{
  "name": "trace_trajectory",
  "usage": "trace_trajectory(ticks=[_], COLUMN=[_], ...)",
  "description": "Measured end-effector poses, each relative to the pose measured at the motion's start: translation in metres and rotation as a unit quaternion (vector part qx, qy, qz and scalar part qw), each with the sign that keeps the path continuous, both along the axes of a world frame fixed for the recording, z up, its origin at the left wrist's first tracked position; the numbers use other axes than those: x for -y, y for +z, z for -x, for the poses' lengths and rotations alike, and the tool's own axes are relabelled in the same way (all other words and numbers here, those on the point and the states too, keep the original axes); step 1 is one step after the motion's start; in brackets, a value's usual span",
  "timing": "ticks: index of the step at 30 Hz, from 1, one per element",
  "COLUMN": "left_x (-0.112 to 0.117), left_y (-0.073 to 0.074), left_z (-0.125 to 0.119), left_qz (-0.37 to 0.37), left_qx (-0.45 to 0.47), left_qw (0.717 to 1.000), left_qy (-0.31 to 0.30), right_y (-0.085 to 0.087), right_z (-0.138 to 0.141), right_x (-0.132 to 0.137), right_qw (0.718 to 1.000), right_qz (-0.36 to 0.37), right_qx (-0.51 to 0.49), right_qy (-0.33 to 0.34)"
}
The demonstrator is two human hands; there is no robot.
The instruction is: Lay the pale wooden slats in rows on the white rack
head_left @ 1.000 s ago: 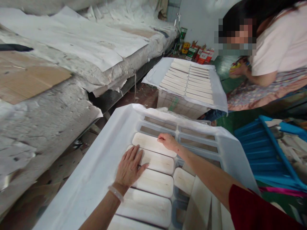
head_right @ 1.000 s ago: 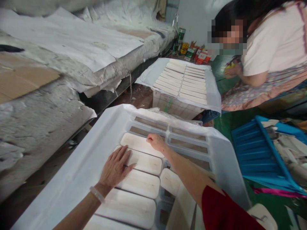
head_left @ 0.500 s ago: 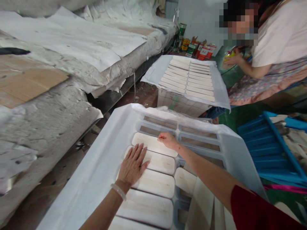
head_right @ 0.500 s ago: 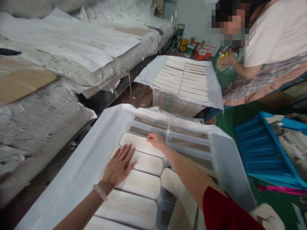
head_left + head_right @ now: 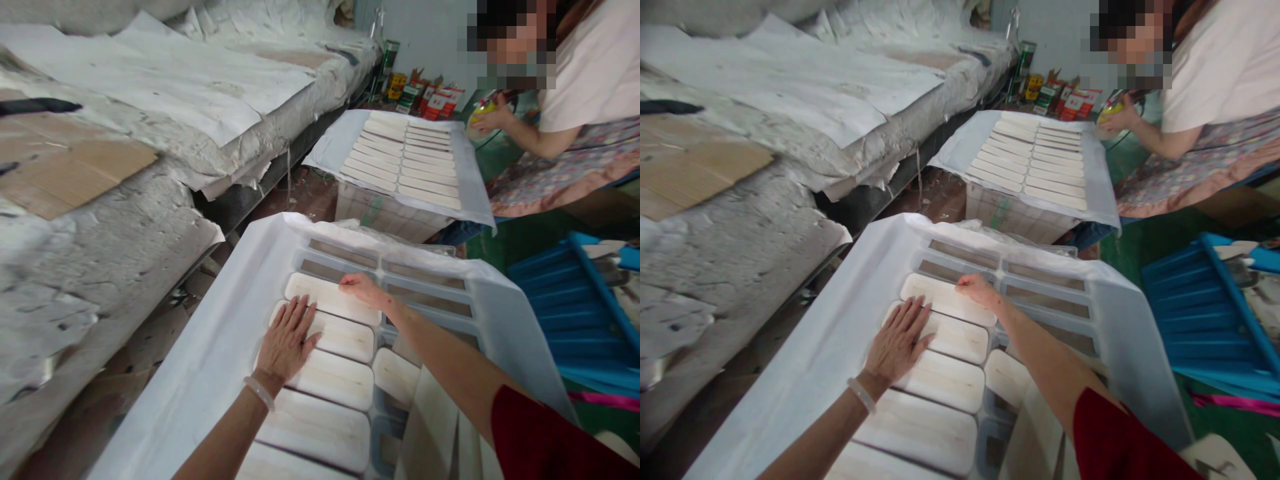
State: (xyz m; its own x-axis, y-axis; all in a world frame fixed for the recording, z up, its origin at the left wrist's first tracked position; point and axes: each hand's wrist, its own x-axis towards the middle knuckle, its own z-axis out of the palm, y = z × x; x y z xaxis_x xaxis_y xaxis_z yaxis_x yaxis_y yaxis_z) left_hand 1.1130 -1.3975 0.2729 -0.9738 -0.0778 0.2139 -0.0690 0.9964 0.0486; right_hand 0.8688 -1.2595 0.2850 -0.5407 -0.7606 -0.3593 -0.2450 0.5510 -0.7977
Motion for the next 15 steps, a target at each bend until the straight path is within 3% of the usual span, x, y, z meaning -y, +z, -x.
trace_trajectory(ticks=[15], left_x=[0.0009], left_y=[-0.0027], left_z=[-0.0003], left_qz=[0.0], left_qx=[0.004], left_qw=[1.0], left_qy=[0.007], right_y=[-0.007], right_z=[-0.0066], right_x=[0.0058], right_qw=[0.998], right_qz=[0.013], right_qx=[-0.057], right_qy=[0.008])
